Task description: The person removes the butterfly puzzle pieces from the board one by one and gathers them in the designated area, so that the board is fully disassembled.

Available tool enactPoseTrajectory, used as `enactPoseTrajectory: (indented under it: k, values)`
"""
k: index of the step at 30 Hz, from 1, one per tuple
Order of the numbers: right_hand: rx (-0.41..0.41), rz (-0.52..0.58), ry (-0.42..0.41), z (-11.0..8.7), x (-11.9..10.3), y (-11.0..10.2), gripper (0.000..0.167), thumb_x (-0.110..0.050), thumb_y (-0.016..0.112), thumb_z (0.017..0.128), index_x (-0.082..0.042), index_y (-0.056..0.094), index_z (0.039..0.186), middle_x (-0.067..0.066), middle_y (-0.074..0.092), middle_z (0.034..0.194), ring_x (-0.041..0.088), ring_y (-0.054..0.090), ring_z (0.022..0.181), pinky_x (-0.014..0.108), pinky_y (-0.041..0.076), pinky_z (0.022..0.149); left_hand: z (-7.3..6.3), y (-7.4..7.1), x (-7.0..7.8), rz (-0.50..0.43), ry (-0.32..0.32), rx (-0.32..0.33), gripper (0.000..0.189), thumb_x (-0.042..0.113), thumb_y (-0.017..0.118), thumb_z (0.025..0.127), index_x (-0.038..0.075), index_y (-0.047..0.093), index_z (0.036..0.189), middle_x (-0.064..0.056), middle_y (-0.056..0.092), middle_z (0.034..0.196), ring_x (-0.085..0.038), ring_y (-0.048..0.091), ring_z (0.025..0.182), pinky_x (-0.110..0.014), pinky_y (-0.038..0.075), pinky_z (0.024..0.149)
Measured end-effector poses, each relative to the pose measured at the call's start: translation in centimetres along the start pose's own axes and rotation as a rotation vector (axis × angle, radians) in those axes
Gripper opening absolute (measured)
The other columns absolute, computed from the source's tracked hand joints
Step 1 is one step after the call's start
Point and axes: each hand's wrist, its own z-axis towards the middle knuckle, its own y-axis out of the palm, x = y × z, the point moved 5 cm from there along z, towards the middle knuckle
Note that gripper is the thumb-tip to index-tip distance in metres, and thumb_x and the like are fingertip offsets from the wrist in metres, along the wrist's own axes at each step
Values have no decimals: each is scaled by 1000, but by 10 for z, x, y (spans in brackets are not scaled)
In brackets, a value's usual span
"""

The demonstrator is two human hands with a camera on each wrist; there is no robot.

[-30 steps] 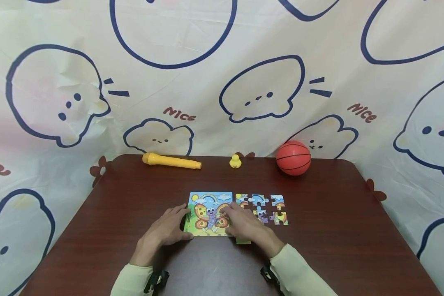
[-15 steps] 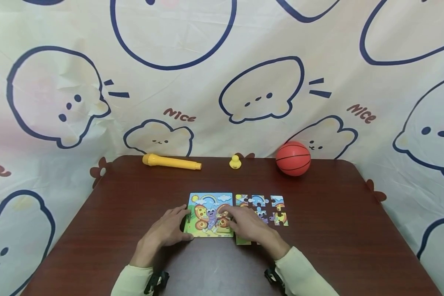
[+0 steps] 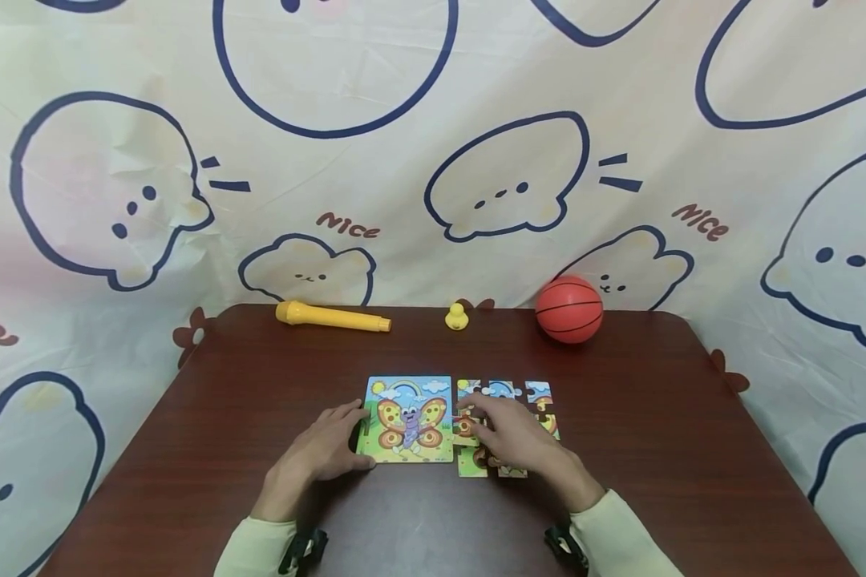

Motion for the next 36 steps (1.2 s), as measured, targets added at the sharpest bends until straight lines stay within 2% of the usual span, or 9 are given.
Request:
enactPoseTrajectory:
  k: [5,10,15,17,19,22,26,31,36]
  values:
    - [12,6,59,-12,16,-8,33,-20,65,93,-22,61,126,-12,64,99,5,54,72,25,47,62,0,1,-1,4,3,-1,81,39,82,73,13,49,141,-11,38,154,-33,36,139,-60,38,105]
    - [11,9,116,-26,31,-17,31,-19,64,93,-22,62,124,-12,63,91,6,53,63,24,45,58,0,1,-1,2,0,2,80,39,82,73,14,49,141,-11,38,154,-34,36,139,-60,38,105]
    - [39,-11,175,-40,47,-26,31,-16,67,91,-23,64,121,-10,67,102,6,59,80,30,52,73,0,0,-1,3,2,7,81,40,82,72,14,49,141,-11,38,154,-34,36,139,-61,38,105]
    - [39,-27,191,-45,52,-29,30,-16,67,91,-24,65,120,-11,66,102,6,57,85,30,50,76,0,0,-1,5,3,6,81,40,82,72,14,49,142,-11,38,154,-34,36,139,-61,38,105]
    - [30,-30,203,-50,58,-31,29,-16,67,91,-24,65,118,-13,64,97,7,56,82,28,48,72,0,0,-1,8,3,6,81,40,82,72,14,49,142,-11,38,154,-34,37,139,-61,38,105]
    - [12,-29,202,-56,64,-34,29,-15,65,92,-24,65,119,-12,59,82,6,51,69,24,41,62,0,1,-1,6,4,7,82,40,82,72,14,48,142,-11,38,154,-34,37,139,-61,38,105]
    - [-6,-36,209,-61,71,-36,29,-16,65,91,-23,66,120,-10,54,71,4,47,58,22,39,55,0,1,-2,3,3,4,82,40,82,72,13,48,142,-11,38,154,-35,36,139,-61,37,106]
    - [-30,-59,216,-68,80,-37,29,-15,65,91,-22,67,119,-10,52,67,4,45,54,22,38,52,1,1,-3,7,4,-12,82,41,82,73,14,48,142,-11,38,154,-34,36,139,-61,37,106]
    - [-43,-85,254,-73,84,-35,28,-15,65,90,-22,67,117,-9,53,69,5,46,58,23,37,53,1,1,-3,-2,9,-5,82,41,82,72,14,48,142,-11,38,154,-34,36,139,-61,37,106]
